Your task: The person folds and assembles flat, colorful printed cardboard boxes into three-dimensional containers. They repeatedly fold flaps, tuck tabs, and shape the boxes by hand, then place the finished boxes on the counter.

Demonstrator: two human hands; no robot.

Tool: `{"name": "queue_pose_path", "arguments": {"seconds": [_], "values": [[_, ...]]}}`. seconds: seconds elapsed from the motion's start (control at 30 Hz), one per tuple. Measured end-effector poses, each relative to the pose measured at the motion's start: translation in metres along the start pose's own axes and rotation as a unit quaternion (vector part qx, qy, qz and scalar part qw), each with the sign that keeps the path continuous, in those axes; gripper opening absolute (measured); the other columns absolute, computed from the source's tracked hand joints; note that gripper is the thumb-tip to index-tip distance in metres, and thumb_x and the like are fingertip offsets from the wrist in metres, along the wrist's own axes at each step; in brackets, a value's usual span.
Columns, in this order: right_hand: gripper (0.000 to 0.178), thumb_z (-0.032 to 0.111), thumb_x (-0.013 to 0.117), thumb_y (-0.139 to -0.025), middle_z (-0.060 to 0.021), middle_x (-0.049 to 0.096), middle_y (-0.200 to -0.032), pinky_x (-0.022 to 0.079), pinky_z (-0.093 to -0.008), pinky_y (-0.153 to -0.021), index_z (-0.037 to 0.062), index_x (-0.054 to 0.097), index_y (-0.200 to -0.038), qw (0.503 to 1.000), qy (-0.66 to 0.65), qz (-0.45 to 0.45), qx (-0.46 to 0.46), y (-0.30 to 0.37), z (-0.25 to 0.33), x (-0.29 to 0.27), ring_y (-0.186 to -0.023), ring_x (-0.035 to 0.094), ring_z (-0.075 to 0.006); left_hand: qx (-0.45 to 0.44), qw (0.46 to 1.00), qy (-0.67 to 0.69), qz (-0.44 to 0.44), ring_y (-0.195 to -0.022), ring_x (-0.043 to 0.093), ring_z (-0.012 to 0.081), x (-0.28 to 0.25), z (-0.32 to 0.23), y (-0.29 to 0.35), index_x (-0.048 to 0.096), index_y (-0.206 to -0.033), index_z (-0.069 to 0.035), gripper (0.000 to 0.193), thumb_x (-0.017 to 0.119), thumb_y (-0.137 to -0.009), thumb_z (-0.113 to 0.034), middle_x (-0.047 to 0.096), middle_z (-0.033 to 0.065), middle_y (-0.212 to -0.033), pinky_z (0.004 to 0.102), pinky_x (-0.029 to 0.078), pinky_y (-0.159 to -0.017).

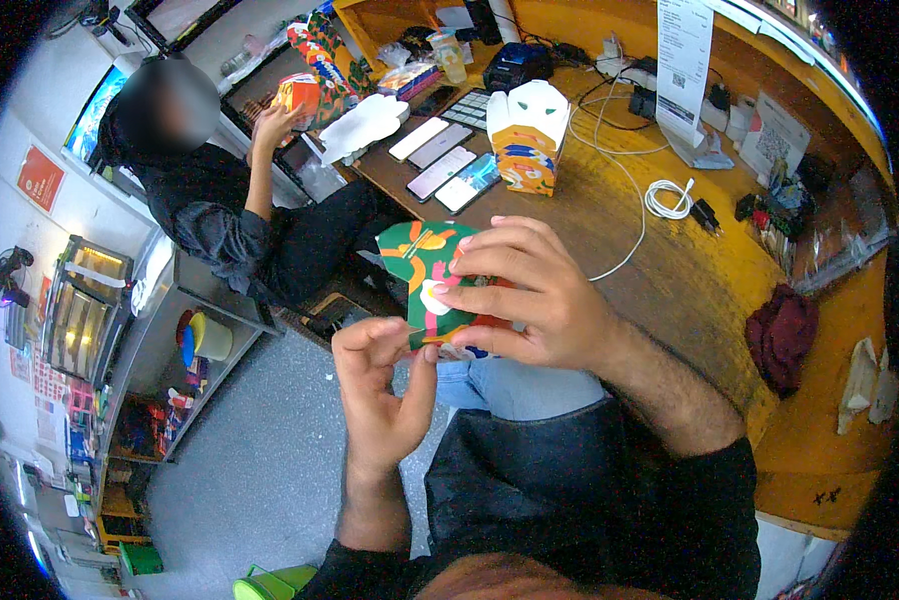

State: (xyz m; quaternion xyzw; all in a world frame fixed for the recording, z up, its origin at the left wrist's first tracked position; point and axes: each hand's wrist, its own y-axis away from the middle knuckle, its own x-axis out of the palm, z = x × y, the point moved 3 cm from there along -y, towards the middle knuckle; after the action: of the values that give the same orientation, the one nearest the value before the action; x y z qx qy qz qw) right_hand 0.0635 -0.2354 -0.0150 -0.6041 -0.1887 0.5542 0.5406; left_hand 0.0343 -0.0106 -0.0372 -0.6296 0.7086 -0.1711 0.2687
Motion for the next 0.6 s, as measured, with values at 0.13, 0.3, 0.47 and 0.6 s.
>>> {"name": "queue_pose_path", "arguments": {"seconds": [0.13, 0.3, 0.47, 0.6], "values": [[0.039, 0.033, 0.087, -0.088, -0.0032, 0.073, -0.128, 0.05, -0.0534, -0.111, 0.017, 0.08, -0.123, 1.0, -0.021, -0.02, -0.003, -0.001, 0.002, 0.002, -0.126, 0.067, -0.0303, 0.028, 0.986, -0.155, 0.051, -0.128, 0.069, 0.0219, 0.002, -0.018, -0.009, 0.066, -0.136, 0.002, 0.04, 0.076, -0.097, 0.009, 0.073, 0.0161, -0.135, 0.0339, 0.054, -0.106], [0.035, 0.027, 0.086, -0.087, -0.0018, 0.075, -0.123, 0.052, -0.052, -0.111, 0.0141, 0.08, -0.118, 0.999, -0.035, 0.0, -0.025, 0.0, 0.008, 0.004, -0.12, 0.068, -0.0269, 0.04, 0.986, -0.149, 0.057, -0.106, 0.077, 0.0216, -0.001, -0.025, -0.008, 0.078, -0.116, 0.001, 0.025, 0.077, -0.093, 0.011, 0.081, 0.0135, -0.116, 0.0333, 0.058, -0.097], [0.033, 0.018, 0.085, -0.083, 0.0031, 0.077, -0.118, 0.055, -0.0452, -0.096, 0.0125, 0.081, -0.115, 0.997, 0.021, -0.033, -0.068, 0.0, 0.014, 0.003, -0.11, 0.07, -0.021, 0.137, 0.961, -0.239, 0.034, -0.092, 0.079, 0.0206, 0.004, -0.045, -0.011, 0.081, -0.105, -0.001, 0.022, 0.077, -0.089, 0.013, 0.083, 0.0139, -0.103, 0.0324, 0.061, -0.085], [0.034, 0.016, 0.084, -0.082, 0.0037, 0.078, -0.118, 0.055, -0.0425, -0.084, 0.0118, 0.082, -0.116, 0.997, 0.041, -0.008, -0.065, 0.002, 0.019, 0.0, -0.101, 0.07, -0.0189, 0.102, 0.959, -0.265, 0.014, -0.089, 0.08, 0.022, 0.007, -0.047, -0.007, 0.081, -0.107, -0.003, 0.026, 0.076, -0.087, 0.013, 0.083, 0.0143, -0.101, 0.0329, 0.062, -0.081]]}}
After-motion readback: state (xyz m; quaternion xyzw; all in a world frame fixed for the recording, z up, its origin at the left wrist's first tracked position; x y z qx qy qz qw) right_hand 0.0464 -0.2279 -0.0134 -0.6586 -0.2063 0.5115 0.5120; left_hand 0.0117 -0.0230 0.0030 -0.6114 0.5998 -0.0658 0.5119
